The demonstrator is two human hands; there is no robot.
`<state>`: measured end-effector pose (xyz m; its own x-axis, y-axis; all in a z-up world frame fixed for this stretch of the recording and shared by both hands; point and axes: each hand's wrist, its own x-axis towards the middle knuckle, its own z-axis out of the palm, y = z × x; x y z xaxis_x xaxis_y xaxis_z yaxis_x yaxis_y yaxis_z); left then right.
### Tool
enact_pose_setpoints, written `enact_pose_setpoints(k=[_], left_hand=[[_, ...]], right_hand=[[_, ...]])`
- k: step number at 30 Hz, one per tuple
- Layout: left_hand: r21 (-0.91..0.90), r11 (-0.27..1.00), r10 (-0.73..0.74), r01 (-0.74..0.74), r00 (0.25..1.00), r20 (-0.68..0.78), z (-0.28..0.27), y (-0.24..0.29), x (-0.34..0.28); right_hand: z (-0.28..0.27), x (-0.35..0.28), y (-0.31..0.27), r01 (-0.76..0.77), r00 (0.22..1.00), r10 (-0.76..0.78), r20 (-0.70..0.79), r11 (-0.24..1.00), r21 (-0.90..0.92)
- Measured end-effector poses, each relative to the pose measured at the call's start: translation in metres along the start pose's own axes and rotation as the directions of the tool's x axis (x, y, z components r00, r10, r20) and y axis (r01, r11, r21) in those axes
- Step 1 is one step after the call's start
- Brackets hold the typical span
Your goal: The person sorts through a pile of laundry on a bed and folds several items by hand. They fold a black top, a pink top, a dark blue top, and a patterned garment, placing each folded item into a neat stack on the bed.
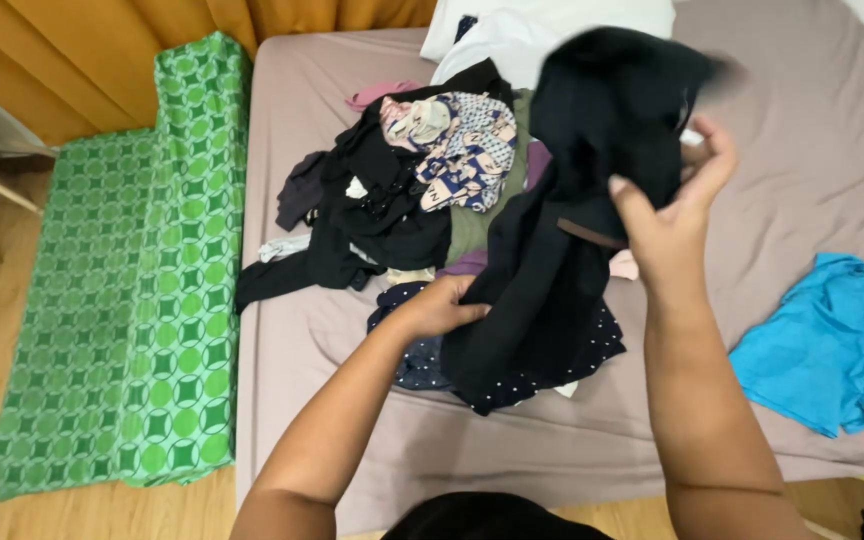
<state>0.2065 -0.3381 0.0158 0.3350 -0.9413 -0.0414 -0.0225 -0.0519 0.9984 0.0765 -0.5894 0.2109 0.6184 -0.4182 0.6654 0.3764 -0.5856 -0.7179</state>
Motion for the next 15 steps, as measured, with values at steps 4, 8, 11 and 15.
enact_pose_setpoints(k=[4, 8, 11, 15], left_hand=[[0.437, 0.888, -0.041, 0.139, 0.973, -0.226, -0.014, -0.001, -0.023], [0.522, 0.841, 0.058, 0.143, 0.935, -0.349, -0.056, -0.041, -0.024], [0.523, 0.8, -0.026, 0.295, 0.887, -0.461, -0.081, -0.042, -0.023], [0.449, 0.739, -0.168, 0.501, 0.784, -0.598, -0.115, -0.02, -0.004]], right_hand=[[0.019, 0.016, 0.049, 0.015, 0.994, -0.042, -0.097, 0.966, -0.26], [0.065, 0.028, 0.094, 0.043, 0.998, -0.015, 0.06, 0.865, -0.499], [0.115, 0.026, 0.108, 0.009, 0.963, 0.135, 0.234, 0.85, -0.527], [0.183, 0.029, 0.161, 0.04, 0.878, 0.209, 0.431, 0.865, -0.5]])
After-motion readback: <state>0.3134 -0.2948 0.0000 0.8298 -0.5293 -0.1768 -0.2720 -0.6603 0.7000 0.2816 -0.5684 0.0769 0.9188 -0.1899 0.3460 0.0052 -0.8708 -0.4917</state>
